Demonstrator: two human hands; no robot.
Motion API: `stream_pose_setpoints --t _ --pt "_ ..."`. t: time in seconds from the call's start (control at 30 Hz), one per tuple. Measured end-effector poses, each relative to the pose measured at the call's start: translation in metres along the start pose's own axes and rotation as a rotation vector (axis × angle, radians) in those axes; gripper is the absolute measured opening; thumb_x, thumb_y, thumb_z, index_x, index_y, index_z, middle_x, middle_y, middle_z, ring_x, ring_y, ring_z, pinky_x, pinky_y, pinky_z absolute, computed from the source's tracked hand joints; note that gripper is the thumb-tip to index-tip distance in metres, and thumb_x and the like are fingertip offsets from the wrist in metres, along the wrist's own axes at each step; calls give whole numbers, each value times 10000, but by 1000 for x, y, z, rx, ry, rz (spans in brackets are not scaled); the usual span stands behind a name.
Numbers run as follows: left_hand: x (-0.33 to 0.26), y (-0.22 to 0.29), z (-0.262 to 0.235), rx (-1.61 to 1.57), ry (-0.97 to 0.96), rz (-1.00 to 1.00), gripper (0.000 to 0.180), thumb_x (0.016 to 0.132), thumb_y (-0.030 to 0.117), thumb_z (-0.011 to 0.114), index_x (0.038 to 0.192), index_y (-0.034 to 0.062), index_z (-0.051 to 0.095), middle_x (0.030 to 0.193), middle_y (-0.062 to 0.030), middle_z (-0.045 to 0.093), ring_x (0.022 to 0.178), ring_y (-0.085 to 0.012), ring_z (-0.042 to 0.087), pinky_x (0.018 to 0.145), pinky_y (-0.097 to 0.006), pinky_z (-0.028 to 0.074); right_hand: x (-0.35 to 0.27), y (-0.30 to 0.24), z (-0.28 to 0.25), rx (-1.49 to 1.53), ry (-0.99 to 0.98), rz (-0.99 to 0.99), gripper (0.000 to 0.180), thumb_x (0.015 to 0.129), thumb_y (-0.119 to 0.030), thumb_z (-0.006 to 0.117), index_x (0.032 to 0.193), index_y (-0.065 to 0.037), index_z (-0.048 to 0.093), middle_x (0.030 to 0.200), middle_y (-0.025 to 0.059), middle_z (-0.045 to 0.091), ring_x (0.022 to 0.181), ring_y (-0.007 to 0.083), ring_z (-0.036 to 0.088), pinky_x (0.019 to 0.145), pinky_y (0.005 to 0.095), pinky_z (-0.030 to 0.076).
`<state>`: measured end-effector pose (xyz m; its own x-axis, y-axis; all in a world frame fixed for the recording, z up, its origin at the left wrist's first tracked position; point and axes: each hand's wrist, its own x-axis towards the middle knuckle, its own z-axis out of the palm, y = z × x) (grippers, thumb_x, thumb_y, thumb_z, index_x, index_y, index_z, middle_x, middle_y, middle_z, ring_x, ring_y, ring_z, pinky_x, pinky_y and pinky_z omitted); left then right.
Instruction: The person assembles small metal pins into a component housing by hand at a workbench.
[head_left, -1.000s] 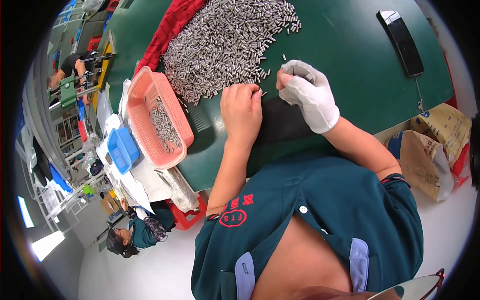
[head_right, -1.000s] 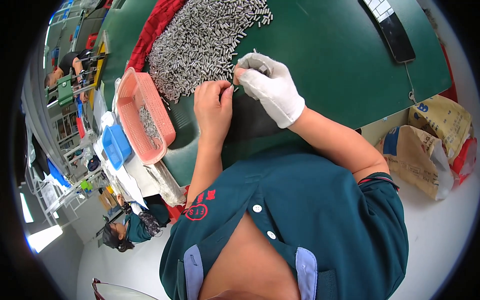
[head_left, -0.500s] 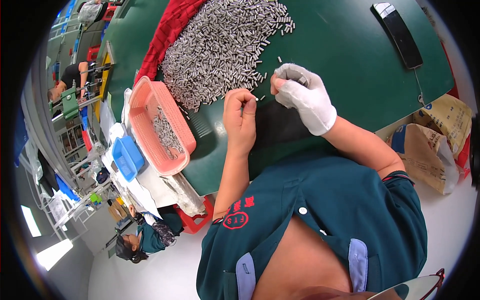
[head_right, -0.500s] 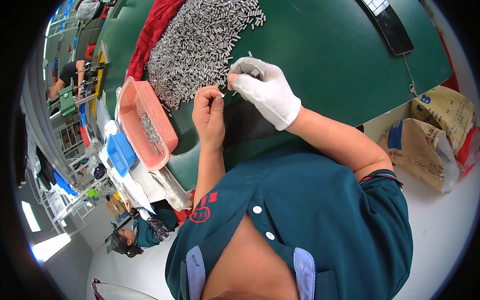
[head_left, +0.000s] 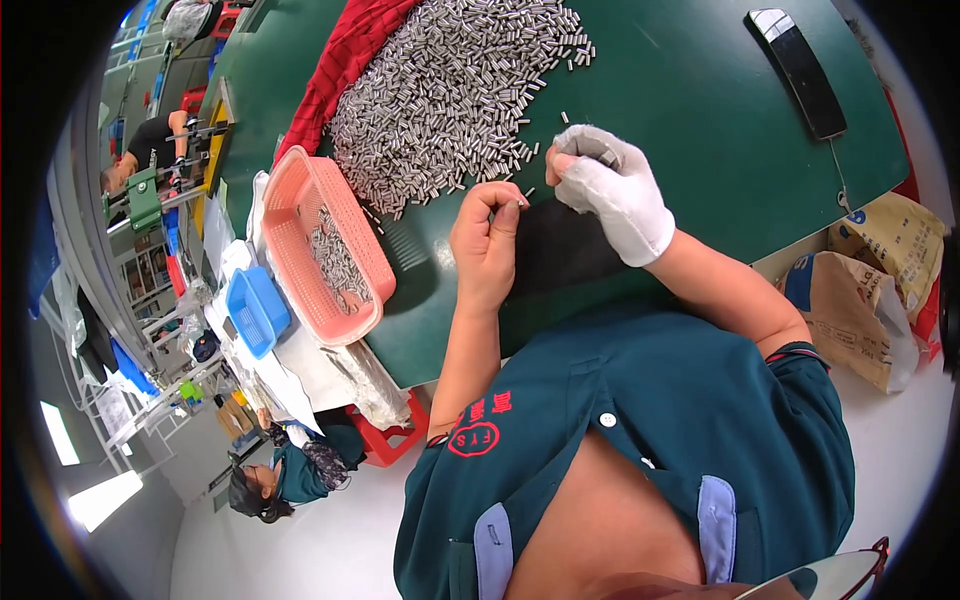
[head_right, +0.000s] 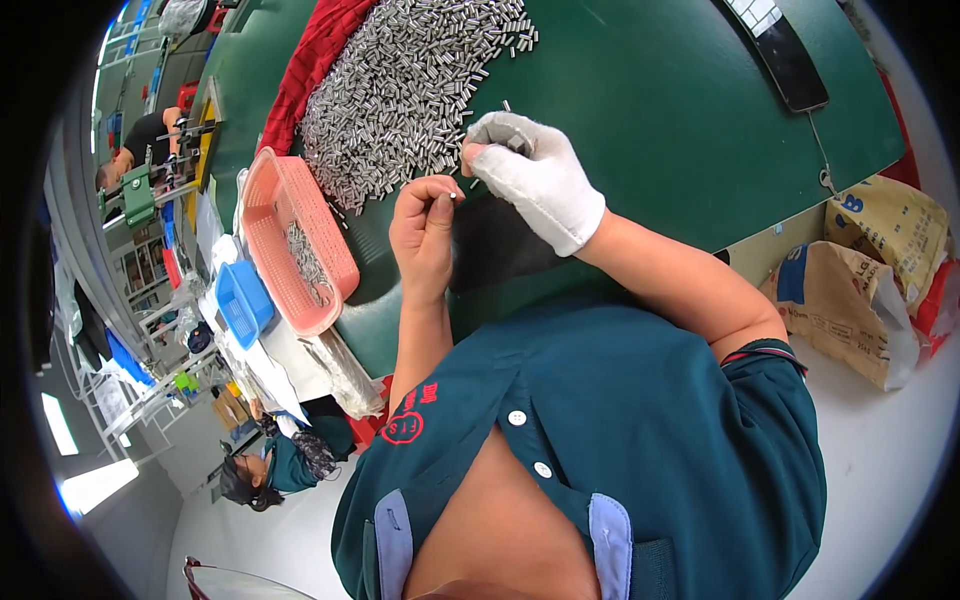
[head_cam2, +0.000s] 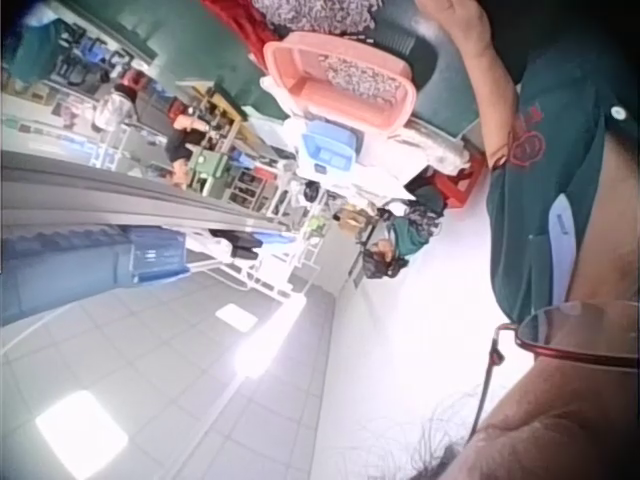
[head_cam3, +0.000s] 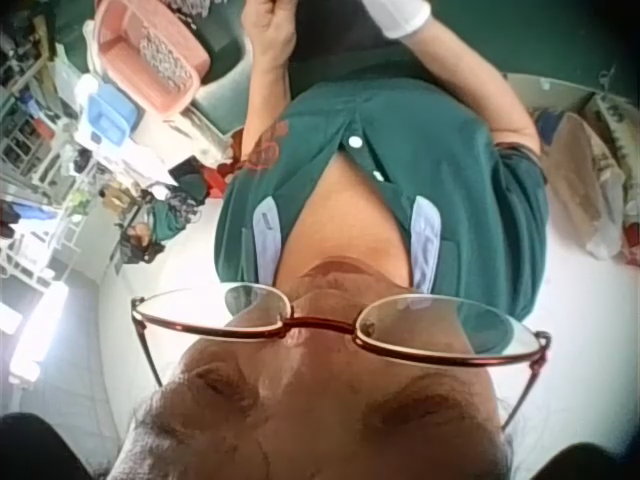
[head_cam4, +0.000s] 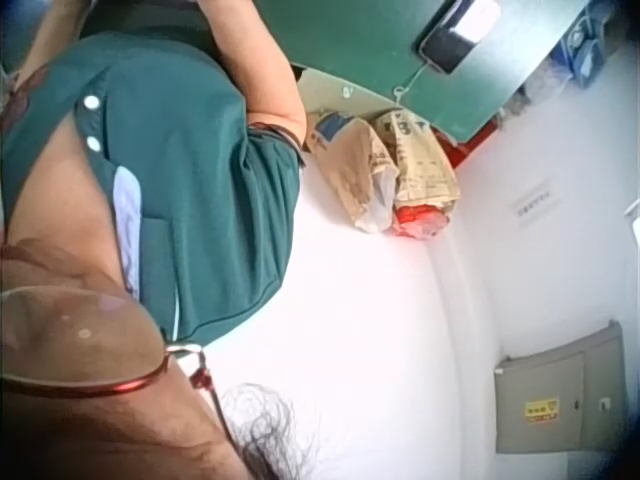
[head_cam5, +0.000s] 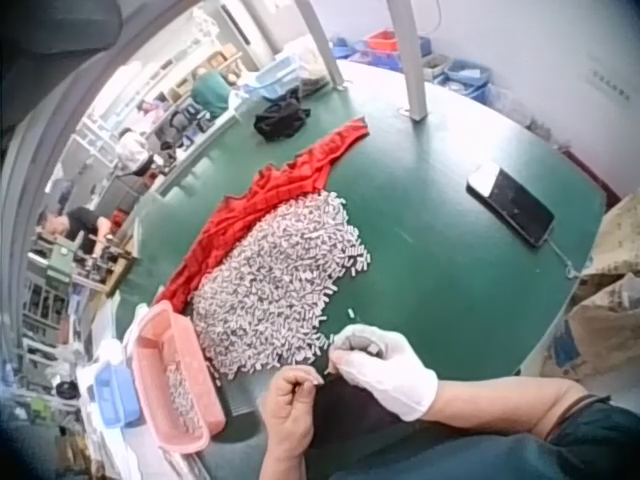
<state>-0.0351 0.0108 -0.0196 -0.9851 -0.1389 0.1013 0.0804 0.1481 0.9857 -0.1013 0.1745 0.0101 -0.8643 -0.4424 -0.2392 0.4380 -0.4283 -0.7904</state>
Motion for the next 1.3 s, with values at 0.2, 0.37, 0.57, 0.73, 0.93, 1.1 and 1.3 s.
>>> stream_pose_setpoints --t 0.2,0.37,0.57,0.73,0.93,1.1,1.3 --pt "-6 4 3 294 51 -20 54 908 52 571 882 9 553 867 -73 568 785 -175 530 725 -269 436 2 0 -1 16 -11 2 132 893 -173 583 891 -43 561 753 -8 529 585 53 397 531 211 314" --pt "-6 8 4 436 39 36 53 898 51 577 886 7 551 850 -90 569 779 -221 538 703 -299 448 1 -1 0 18 -11 9 134 893 -176 582 873 -45 558 747 -10 519 583 57 389 531 212 311" --pt "-10 9 6 401 66 -54 53 899 53 577 889 7 553 843 -93 570 767 -226 544 689 -303 451 1 -2 0 0 -4 13 137 890 -176 584 863 -44 554 745 -7 519 584 58 387 532 214 310" --pt "-12 2 8 305 101 -93 49 892 50 582 878 13 553 853 -97 572 776 -244 544 692 -323 450 2 0 -2 54 5 21 148 899 -179 565 845 -43 543 698 -14 473 571 73 357 533 232 291" --pt "-19 -9 19 897 83 223 64 837 37 614 865 50 559 856 -99 567 800 -288 508 725 -381 412 6 8 -10 201 -128 -80 305 949 -329 538 842 -45 557 658 -24 436 560 72 355 533 230 292" --pt "-20 -11 20 866 97 230 76 824 33 621 869 45 561 840 -94 565 799 -294 506 742 -390 404 15 17 -11 345 -175 -87 441 977 -458 448 824 -58 554 627 -23 387 564 96 337 561 242 295" --pt "-20 -12 20 855 98 244 82 816 27 627 865 42 562 838 -97 569 796 -298 511 742 -393 404 23 22 -12 369 -195 -62 462 992 -461 399 805 -65 546 619 -21 373 565 109 329 560 250 281"
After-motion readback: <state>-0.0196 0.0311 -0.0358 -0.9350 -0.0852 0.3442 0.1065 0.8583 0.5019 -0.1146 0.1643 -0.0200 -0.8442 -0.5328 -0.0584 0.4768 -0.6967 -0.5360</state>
